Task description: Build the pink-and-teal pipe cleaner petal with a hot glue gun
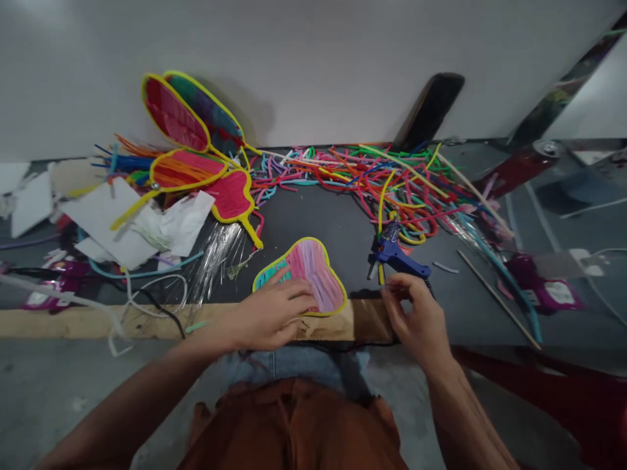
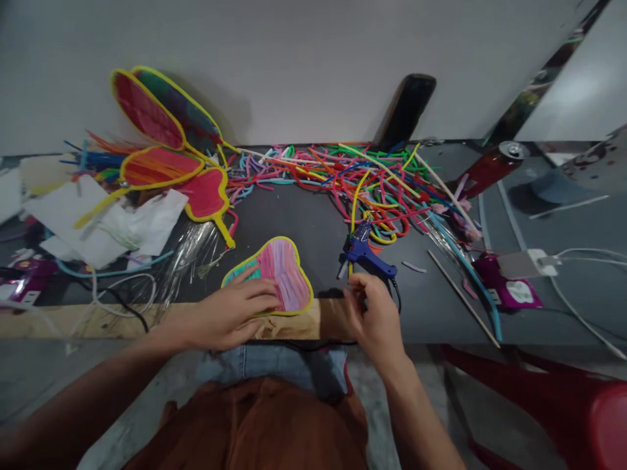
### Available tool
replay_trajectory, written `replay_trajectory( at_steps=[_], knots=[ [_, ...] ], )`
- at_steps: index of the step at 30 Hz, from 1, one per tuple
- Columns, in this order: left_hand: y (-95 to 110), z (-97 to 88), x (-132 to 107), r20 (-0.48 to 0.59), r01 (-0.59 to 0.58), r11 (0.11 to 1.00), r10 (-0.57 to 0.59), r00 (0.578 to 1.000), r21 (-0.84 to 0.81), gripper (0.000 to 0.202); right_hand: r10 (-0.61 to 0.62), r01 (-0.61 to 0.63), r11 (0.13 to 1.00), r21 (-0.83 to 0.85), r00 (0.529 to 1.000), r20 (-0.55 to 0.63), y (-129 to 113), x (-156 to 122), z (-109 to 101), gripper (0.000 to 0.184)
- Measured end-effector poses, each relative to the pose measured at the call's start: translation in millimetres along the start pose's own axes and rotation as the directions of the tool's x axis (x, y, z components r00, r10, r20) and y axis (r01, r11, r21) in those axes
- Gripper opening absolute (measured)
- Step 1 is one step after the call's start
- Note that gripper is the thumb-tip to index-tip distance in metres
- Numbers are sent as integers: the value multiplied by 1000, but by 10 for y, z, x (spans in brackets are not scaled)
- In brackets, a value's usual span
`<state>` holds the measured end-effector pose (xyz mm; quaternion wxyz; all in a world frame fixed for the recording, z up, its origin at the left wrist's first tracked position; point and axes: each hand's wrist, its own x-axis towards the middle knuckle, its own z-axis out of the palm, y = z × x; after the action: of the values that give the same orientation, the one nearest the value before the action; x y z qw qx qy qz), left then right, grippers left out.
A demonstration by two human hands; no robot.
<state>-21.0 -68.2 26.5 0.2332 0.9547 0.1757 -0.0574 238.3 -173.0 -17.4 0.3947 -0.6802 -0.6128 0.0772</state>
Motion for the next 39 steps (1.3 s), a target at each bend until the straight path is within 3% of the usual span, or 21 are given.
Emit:
replay_trajectory(
  at_steps=[3,6,11,14,22,28,35,39],
  knots=[
    [16,129,69,-137,69,983,-46,990,169,36,-130,129,987,-93,991,-9,25,-39,78,16],
    [-19,316,177,-186,106,956,-55,981,275,53,-201,207,973,-101,977,68,-53,-72,212,24],
    [-84,477,276,-167,116,941,-65,984,317,69,-81,150,974,-168,929,362,-235,-42,390,30],
    [-95,492,292,-144,112,942,-69,987,317,70,-26,143,961,-236,898,440,-270,-12,425,29],
    [-127,538,290,-129,101,947,-64,990,304,70,-94,258,913,-317,887,452,-284,-16,434,32],
    [-106,502,294,-148,99,946,-55,988,310,70,10,168,939,-301,859,511,-284,118,428,35],
    [-115,392,344,-200,164,940,-106,974,300,78,-1,196,922,-333,863,505,-290,141,461,36],
    [-125,363,355,-191,145,957,-98,977,250,77,5,180,931,-319,864,504,-286,130,457,34]
  ],
)
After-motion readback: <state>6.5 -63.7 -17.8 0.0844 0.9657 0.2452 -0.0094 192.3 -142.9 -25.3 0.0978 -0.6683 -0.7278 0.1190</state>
